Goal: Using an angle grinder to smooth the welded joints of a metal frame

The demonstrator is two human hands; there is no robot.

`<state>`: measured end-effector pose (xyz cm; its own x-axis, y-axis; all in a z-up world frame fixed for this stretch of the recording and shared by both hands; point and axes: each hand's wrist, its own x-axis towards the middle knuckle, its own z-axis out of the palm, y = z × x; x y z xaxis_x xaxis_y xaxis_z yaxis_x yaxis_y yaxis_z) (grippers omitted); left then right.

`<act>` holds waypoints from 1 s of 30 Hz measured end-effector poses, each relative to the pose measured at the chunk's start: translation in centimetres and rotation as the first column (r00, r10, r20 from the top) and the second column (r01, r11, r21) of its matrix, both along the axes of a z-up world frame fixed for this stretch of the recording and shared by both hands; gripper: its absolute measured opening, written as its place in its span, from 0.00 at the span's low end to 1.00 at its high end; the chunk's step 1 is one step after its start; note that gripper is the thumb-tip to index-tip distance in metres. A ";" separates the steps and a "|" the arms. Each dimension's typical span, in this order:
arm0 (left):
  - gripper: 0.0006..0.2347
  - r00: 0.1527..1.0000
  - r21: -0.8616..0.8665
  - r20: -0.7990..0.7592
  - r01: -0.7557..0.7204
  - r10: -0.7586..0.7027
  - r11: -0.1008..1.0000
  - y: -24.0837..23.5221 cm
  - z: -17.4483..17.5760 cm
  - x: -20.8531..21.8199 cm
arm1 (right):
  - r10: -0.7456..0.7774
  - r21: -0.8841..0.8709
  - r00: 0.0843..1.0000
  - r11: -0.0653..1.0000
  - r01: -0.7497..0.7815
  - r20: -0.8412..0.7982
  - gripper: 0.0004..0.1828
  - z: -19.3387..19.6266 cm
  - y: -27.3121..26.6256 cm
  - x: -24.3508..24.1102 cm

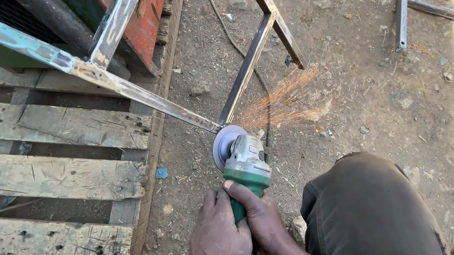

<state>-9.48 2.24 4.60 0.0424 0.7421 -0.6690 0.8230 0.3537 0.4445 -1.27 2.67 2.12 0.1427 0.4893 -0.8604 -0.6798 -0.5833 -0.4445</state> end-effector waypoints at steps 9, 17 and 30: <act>0.24 0.999 -0.007 -0.031 -0.028 0.028 1.000 -0.1 0.2 0.6 | 0.072 -0.006 0.997 0.997 -0.072 0.039 0.10 0.6 0.2 0.5; 0.25 0.999 0.007 -0.028 -0.028 0.029 1.000 -0.1 -0.2 0.5 | 0.055 -0.016 0.998 0.998 -0.054 0.023 0.09 1.2 0.5 0.4; 0.26 0.998 0.068 -0.011 -0.061 0.062 0.996 -0.6 -1.5 0.6 | 0.065 -0.044 0.998 0.997 -0.064 0.018 0.11 1.4 0.8 0.7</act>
<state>-8.84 1.68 3.09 -0.0132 0.7863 -0.6177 0.8062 0.3738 0.4586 -0.57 3.49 3.56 0.1290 0.4605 -0.8782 -0.6317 -0.6445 -0.4308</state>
